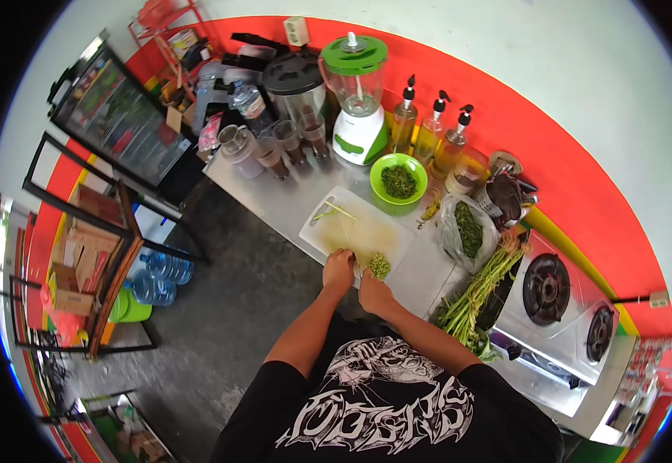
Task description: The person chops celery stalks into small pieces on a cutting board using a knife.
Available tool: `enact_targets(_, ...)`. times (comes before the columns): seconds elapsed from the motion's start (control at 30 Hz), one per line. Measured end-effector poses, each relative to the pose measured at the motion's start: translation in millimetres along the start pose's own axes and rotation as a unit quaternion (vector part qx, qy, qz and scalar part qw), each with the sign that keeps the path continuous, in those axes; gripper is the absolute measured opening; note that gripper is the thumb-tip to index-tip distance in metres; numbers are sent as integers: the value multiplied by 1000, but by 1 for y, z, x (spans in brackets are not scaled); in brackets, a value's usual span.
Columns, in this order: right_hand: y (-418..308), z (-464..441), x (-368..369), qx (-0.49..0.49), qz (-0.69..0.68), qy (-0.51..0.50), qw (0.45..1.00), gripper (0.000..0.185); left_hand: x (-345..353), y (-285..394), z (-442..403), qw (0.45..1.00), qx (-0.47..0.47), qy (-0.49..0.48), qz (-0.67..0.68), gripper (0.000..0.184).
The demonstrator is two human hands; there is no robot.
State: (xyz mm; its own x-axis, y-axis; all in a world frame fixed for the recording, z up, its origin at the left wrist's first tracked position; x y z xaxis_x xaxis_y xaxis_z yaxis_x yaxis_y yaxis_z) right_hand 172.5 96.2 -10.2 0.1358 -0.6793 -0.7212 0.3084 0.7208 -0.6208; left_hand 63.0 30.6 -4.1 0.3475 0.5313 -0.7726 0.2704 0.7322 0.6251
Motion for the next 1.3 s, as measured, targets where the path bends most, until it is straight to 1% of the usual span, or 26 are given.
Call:
enact_targets(0.17,-2,1,-6,-2,13,-22,1000,33,1,-4,5,999,-32,21,13,9)
enact_targets(0.23,2,-2,-3,-8,25,-36,999,34,1,-3,5,999,-37,9,24,12)
enact_targets(0.33,4,-9,-3,1,18,-31,999,35,-1,-5,10,997,-58,42,12,15)
enact_targets(0.47,-5,-2,-8,11,33,-65,997,37,-6,-7,14,995,-78,64,27,11)
enact_targets(0.53,-4,-1,-2,9,38,-80,996,38,-4,-7,14,995,-75,66,0,11)
enact_targets(0.63,1,1,1,11,28,-55,998,39,-3,-8,16,994,-79,72,36,11)
enact_targets(0.7,1,-7,-2,28,30,-69,997,42,-3,-9,14,994,-76,64,35,11)
enact_targets(0.8,-6,-5,-9,28,43,-92,994,41,-3,-10,14,996,-73,47,28,11)
enact_targets(0.9,-4,2,-2,27,36,-65,997,42,-4,-11,12,996,-70,44,37,12)
enact_targets(0.97,-2,0,0,28,37,-72,996,41,-3,-12,11,996,-62,40,48,12)
enact_targets(1.03,-3,-1,0,29,33,-79,996,40,-4,-13,9,997,-61,27,28,12)
enact_targets(1.1,-2,-2,-1,35,45,-82,995,46,-5,-13,9,998,-48,16,38,12)
enact_targets(1.17,-5,2,1,35,48,-67,996,45,-7,-13,4,998,-33,8,51,12)
enact_targets(1.23,-4,3,5,39,49,-56,996,45,-8,-14,5,998,-39,-20,40,11)
enact_targets(1.3,-7,-4,4,36,49,-71,996,48,-11,-12,6,999,-22,-25,39,11)
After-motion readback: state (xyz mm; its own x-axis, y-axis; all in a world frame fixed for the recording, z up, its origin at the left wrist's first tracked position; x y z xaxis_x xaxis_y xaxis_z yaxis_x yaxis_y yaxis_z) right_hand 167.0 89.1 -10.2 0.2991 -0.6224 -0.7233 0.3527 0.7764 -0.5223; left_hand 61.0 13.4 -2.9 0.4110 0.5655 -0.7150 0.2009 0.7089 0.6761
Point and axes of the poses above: each hand's wrist, its own z-axis away from the middle knuckle, its own x-axis out of the palm, y = z × x, the point moved 7 cm from there along -z, towards the middle knuckle, and after that the axes turned 13 degrees about -x, right-handed, at the moved point
